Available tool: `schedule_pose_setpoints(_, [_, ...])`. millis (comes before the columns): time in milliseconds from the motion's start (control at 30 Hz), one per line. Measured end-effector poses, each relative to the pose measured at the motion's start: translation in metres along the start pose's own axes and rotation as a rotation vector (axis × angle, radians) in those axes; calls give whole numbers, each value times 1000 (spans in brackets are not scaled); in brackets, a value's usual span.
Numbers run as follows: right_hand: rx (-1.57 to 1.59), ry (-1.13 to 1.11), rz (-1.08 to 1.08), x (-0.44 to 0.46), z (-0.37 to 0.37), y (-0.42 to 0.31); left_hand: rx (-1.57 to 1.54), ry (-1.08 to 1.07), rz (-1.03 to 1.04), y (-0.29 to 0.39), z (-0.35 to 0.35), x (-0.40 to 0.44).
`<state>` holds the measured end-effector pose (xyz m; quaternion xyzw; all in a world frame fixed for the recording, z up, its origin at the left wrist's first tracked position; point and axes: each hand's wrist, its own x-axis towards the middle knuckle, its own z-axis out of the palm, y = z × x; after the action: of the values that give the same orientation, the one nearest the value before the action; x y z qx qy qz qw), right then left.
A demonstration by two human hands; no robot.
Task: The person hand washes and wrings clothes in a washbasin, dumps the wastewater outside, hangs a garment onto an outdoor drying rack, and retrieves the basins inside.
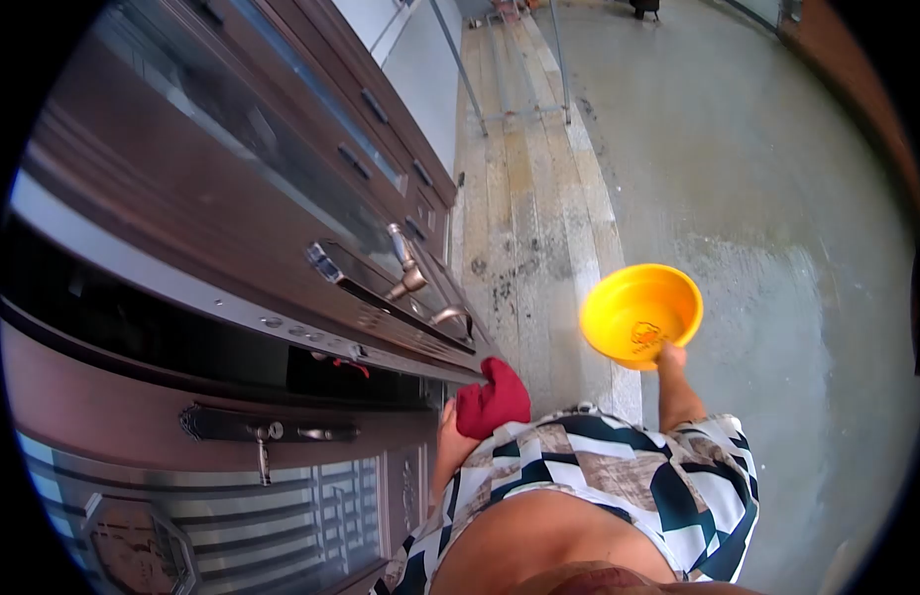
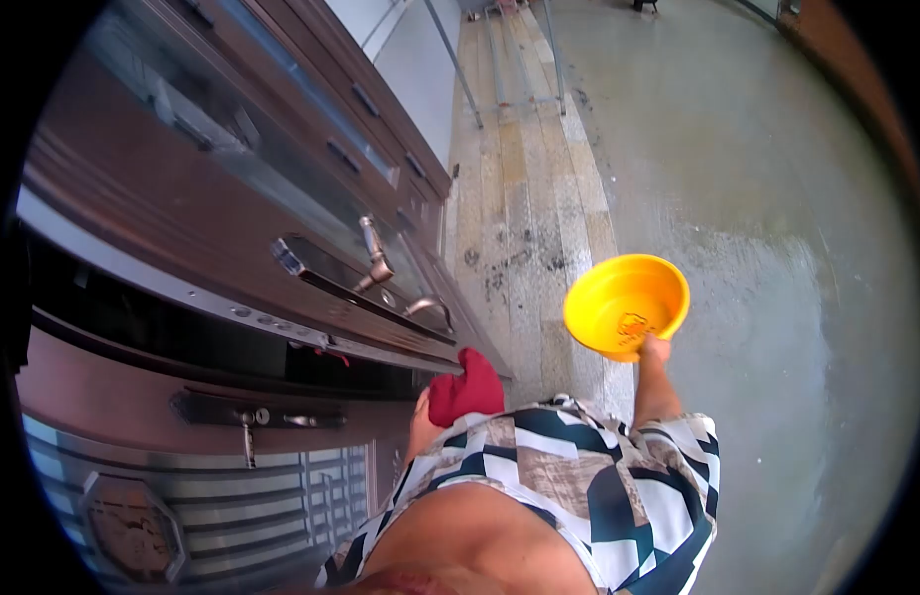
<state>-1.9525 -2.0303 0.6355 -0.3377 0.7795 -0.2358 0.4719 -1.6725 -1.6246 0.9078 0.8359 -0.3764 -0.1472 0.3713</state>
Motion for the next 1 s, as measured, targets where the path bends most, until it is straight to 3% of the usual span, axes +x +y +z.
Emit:
schedule_pose_setpoints(167, [-60,-136,164,-60,85,-21,22,-62,-128,6,-9,13])
schedule_pose_setpoints(300, [-323,-323,93,-84,125,-52,91,-74,-142,6,7,19])
schedule_pose_setpoints(333, [-384,-326,46,-83,141,-48,173,-74,-59,-5,6,23])
schedule_pose_setpoints(433, [-567,-407,-16,-95,181,-63,-33,56,-277,10,-3,43])
schedule_pose_setpoints(467, [-629,-432,-43,-87,201,-55,-28,98,-227,-6,1,47])
schedule_pose_setpoints(567, [-749,-538,-77,-79,246,-41,-67,119,-529,-15,-3,58])
schedule_pose_setpoints(600, [-856,-534,-67,-92,254,-61,48,161,-608,-29,2,53])
schedule_pose_setpoints(700, [-916,-599,-87,-76,314,-26,-99,316,-772,-26,10,69])
schedule_pose_setpoints(800, [-950,-628,-186,-73,360,3,118,331,-933,-26,24,69])
schedule_pose_setpoints(867, [-992,-711,-164,-69,388,8,155,315,-976,-19,46,77])
schedule_pose_setpoints(967, [-1002,-840,-254,-48,436,39,23,325,-862,-39,112,65])
schedule_pose_setpoints(1000, [-976,-897,-326,-33,453,54,-194,280,-1004,-43,123,81])
